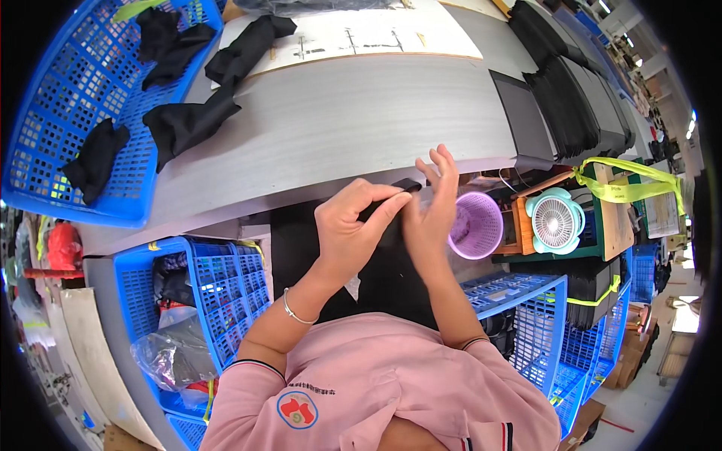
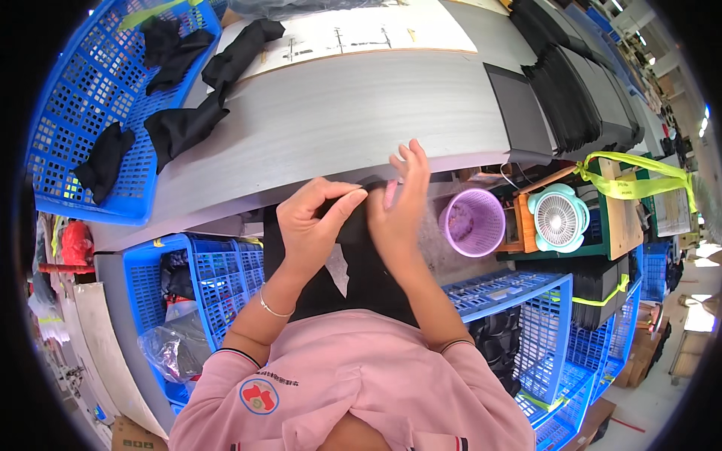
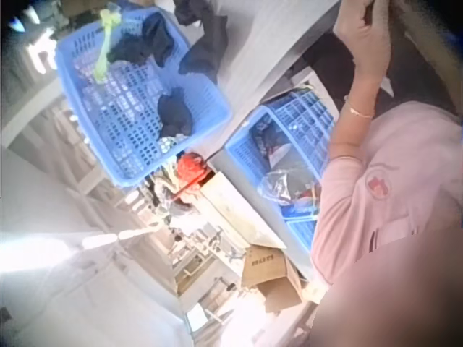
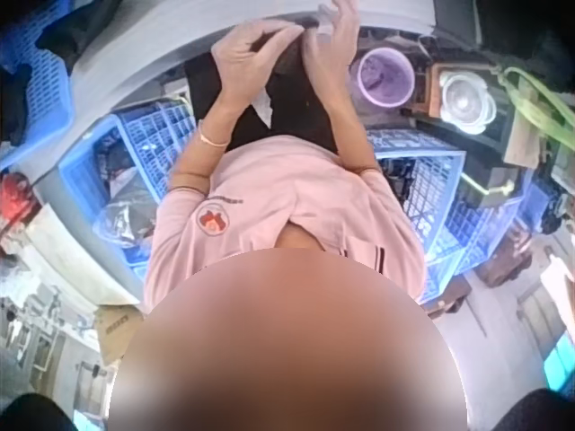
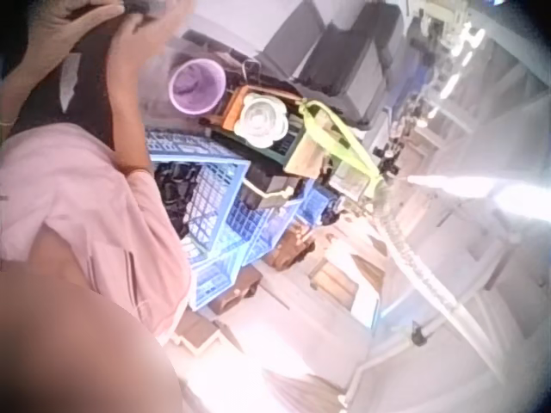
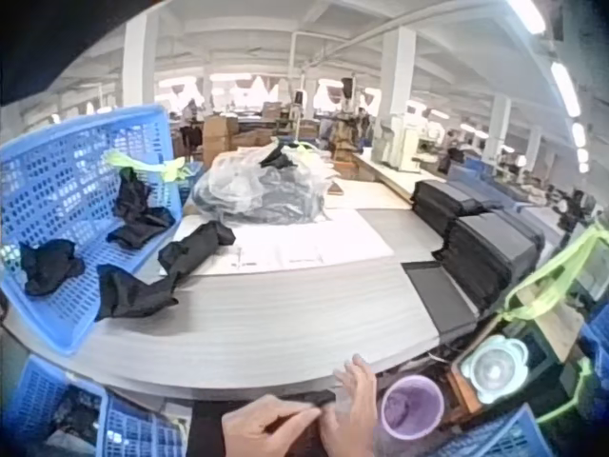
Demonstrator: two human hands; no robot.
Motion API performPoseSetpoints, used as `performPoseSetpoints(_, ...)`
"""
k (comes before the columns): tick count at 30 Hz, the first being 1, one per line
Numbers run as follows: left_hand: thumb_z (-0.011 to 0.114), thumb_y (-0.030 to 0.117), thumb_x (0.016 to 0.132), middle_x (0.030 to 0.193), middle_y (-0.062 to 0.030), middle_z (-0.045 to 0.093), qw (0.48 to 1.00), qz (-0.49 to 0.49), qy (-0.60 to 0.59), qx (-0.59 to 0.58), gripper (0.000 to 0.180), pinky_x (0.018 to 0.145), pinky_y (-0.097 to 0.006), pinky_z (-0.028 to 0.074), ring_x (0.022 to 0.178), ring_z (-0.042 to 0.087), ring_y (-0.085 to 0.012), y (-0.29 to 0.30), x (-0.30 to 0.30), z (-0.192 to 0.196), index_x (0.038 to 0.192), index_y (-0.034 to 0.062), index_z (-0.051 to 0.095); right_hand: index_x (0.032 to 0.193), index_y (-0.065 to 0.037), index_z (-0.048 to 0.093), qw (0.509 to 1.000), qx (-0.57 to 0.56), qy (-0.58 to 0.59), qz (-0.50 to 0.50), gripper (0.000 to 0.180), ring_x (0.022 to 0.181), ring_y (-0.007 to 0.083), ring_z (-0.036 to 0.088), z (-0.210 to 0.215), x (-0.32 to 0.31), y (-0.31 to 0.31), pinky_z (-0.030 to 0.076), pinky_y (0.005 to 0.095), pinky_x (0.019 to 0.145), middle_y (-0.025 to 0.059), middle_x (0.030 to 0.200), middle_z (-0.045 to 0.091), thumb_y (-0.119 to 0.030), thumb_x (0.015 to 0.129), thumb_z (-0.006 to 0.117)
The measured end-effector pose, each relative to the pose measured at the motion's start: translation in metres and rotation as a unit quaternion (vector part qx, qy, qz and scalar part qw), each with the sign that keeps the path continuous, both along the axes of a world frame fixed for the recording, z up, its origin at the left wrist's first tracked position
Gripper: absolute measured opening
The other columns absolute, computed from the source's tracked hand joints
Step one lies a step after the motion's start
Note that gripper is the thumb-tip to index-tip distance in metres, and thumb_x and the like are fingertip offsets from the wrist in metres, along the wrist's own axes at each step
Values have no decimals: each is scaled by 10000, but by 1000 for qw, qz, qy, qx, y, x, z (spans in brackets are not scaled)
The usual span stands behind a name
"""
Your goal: The person is inspecting, checking for defects, and stacking black fabric components in a manufacturing setting.
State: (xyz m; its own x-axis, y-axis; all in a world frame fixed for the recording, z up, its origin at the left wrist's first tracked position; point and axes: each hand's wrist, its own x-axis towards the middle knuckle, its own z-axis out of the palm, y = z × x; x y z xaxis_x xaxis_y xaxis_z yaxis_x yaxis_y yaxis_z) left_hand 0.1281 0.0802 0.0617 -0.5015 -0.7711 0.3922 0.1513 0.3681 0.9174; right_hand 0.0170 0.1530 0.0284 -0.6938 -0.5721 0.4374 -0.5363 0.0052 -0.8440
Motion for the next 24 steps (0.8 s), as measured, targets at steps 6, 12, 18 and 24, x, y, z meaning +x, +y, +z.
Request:
performPoseSetpoints(6, 741, -4, 832, 761, 1, 683, 995, 50, 8, 88, 9, 633, -189, 453, 686, 571, -41, -25, 14, -18, 839, -1, 737, 1156, 39, 645, 882, -8, -441, 168, 269, 871, 133, 671, 1, -5, 19, 504, 241, 793, 51, 955, 710, -69, 926, 556)
performPoseSetpoints(12, 518, 218, 1011, 836, -20, 681, 843, -188, 170, 475, 267, 705, -239, 534, 750, 643, -97, -59, 24, -36, 995, 5, 679, 1184, 11, 626, 754, -64, -596, 270, 270, 861, 113, 658, 0, -3, 29, 514, 246, 766, 26, 1013, 697, -169, 994, 562)
performPoseSetpoints(18, 610, 133, 953, 1154, -85, 668, 634, -415, 84, 647, 314, 874, -315, 547, 999, 651, -177, -3, 36, -66, 1231, -12, 612, 1038, -19, 632, 983, 72, -29, 164, 109, 779, 42, 525, -25, -12, -4, 439, 222, 675, -10, 824, 593, -96, 976, 585)
performPoseSetpoints(24, 667, 40, 882, 1127, -43, 646, 768, -549, 116, 309, 264, 807, -290, 520, 960, 604, -141, 17, 30, -94, 1141, -5, 644, 1070, -31, 600, 871, 244, -293, 308, 156, 847, 79, 564, -67, 43, -3, 462, 230, 752, 11, 920, 615, -150, 970, 584)
